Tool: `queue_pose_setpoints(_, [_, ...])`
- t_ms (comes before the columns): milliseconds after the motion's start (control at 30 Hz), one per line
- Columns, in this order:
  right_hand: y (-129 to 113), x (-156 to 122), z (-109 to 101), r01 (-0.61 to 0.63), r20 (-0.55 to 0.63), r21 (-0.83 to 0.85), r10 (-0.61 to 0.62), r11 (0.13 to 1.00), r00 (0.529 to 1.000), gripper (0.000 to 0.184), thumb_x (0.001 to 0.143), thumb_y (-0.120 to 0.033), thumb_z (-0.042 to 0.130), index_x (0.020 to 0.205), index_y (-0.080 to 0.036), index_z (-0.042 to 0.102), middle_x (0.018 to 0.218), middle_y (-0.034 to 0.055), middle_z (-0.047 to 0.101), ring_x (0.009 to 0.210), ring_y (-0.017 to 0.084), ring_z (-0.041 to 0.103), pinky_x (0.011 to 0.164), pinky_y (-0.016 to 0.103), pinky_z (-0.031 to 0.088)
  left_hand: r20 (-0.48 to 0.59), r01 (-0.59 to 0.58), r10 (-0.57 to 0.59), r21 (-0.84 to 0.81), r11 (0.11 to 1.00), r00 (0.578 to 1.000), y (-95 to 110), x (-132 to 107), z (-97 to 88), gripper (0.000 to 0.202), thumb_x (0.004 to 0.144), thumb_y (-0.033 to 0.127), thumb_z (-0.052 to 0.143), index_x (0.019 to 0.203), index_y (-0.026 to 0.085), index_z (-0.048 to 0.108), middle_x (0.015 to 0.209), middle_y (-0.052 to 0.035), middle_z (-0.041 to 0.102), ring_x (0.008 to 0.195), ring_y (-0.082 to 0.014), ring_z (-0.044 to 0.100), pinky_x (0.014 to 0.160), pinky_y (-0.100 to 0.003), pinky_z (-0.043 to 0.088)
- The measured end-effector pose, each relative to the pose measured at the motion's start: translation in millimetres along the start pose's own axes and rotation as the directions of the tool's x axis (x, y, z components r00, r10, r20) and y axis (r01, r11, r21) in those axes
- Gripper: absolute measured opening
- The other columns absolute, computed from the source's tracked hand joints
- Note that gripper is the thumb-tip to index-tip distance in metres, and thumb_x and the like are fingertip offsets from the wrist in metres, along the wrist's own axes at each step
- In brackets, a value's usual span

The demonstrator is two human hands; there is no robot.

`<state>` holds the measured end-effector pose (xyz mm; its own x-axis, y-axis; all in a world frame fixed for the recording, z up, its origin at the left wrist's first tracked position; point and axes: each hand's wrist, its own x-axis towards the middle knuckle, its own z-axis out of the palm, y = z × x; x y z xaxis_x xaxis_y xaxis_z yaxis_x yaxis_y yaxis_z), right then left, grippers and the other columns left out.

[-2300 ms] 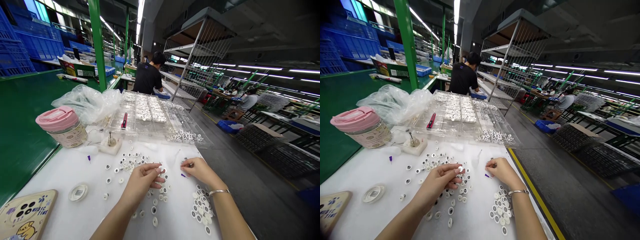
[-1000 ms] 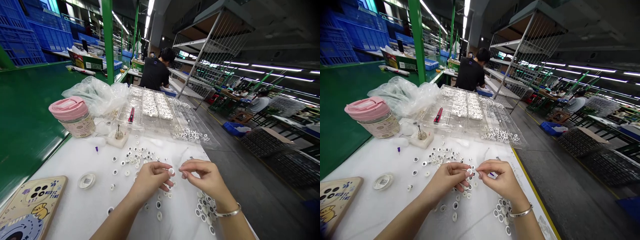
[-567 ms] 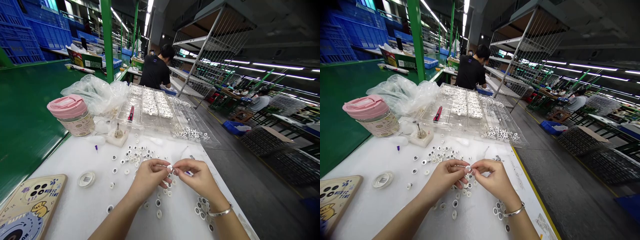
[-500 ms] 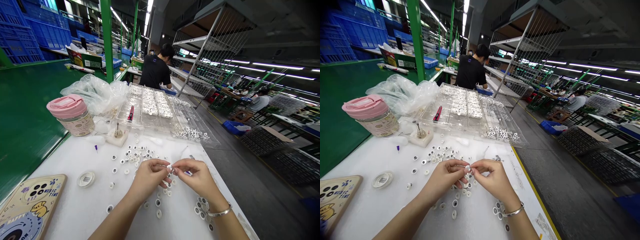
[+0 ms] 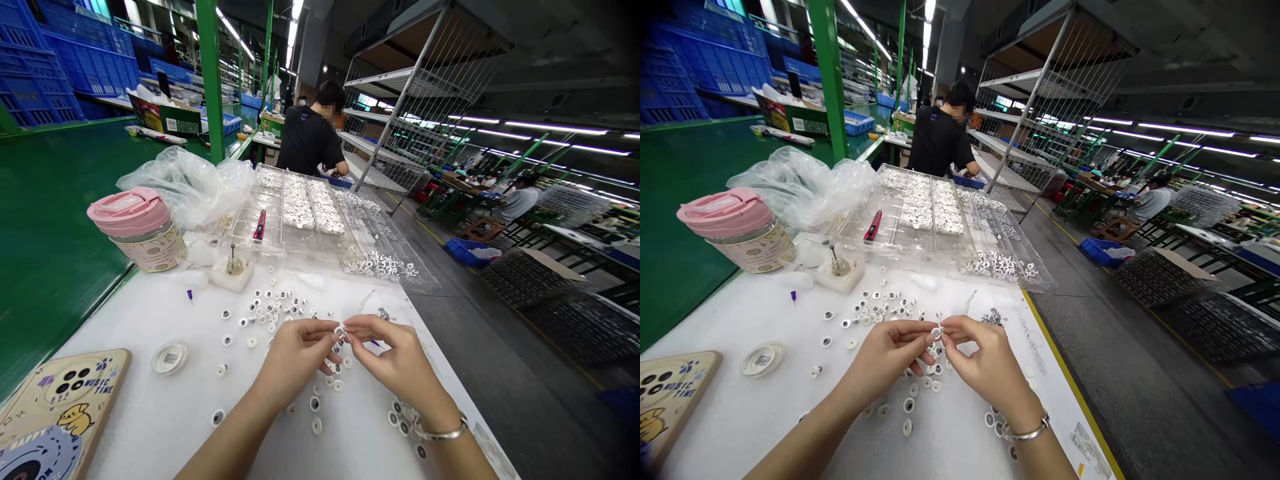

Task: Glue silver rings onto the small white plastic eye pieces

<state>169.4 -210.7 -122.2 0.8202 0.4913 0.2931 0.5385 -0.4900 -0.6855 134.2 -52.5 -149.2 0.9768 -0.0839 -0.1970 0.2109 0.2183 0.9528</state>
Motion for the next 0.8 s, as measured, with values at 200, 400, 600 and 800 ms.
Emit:
queue_pose_setpoints(200, [-2.0,1.9,-1.0,-0.022,0.021,-0.002,0.022,1.0,1.0,0.013,0.074,-0.015,0.054,0.079,-0.019,0.065,0.074,-0.0001,0.064,0.067,0.01,0.06,0.062,0.018,0.048,-0.006,-0.012,0.012,0.001,1.0,1.0,-0.3,-1.0,-0.6,0.032,0.074,0.031,0.061,0.098,0.009,0.061,0.081,-0.0096,0.064,0.066,-0.0185,0.062,0.049,-0.023,0.051])
queue_pose_setpoints(400, [0.2,2.8,1.3,-0.256,0.045,0.204,0.252,0.945,0.967,0.013,0.073,-0.022,0.058,0.081,-0.016,0.066,0.072,0.0038,0.064,0.066,0.013,0.06,0.061,0.022,0.048,0.008,-0.034,0.034,0.005,0.999,0.999,-0.9,-3.6,0.4,0.029,0.074,0.03,0.061,0.096,0.011,0.062,0.08,-0.0085,0.064,0.065,-0.0175,0.061,0.05,-0.022,0.051])
queue_pose_setpoints(600, [2.1,6.1,0.2,-0.348,0.123,0.402,0.326,0.847,0.937,0.012,0.07,-0.022,0.061,0.077,-0.013,0.065,0.065,0.0041,0.062,0.063,0.012,0.058,0.059,0.023,0.047,0.003,-0.078,0.078,0.085,0.993,0.997,1.8,-4.9,1.0,0.028,0.073,0.032,0.062,0.094,0.013,0.062,0.075,-0.0056,0.063,0.061,-0.015,0.06,0.051,-0.022,0.051])
queue_pose_setpoints(800, [2.5,7.7,-1.4,-0.352,0.175,0.51,0.306,0.785,0.936,0.008,0.072,-0.018,0.059,0.076,-0.014,0.065,0.063,0.0024,0.061,0.062,0.01,0.057,0.06,0.021,0.047,0.032,-0.07,0.067,0.088,0.994,0.997,7.6,-4.2,-0.2,0.03,0.071,0.034,0.065,0.093,0.014,0.063,0.065,-0.0028,0.061,0.052,-0.01,0.055,0.05,-0.018,0.047])
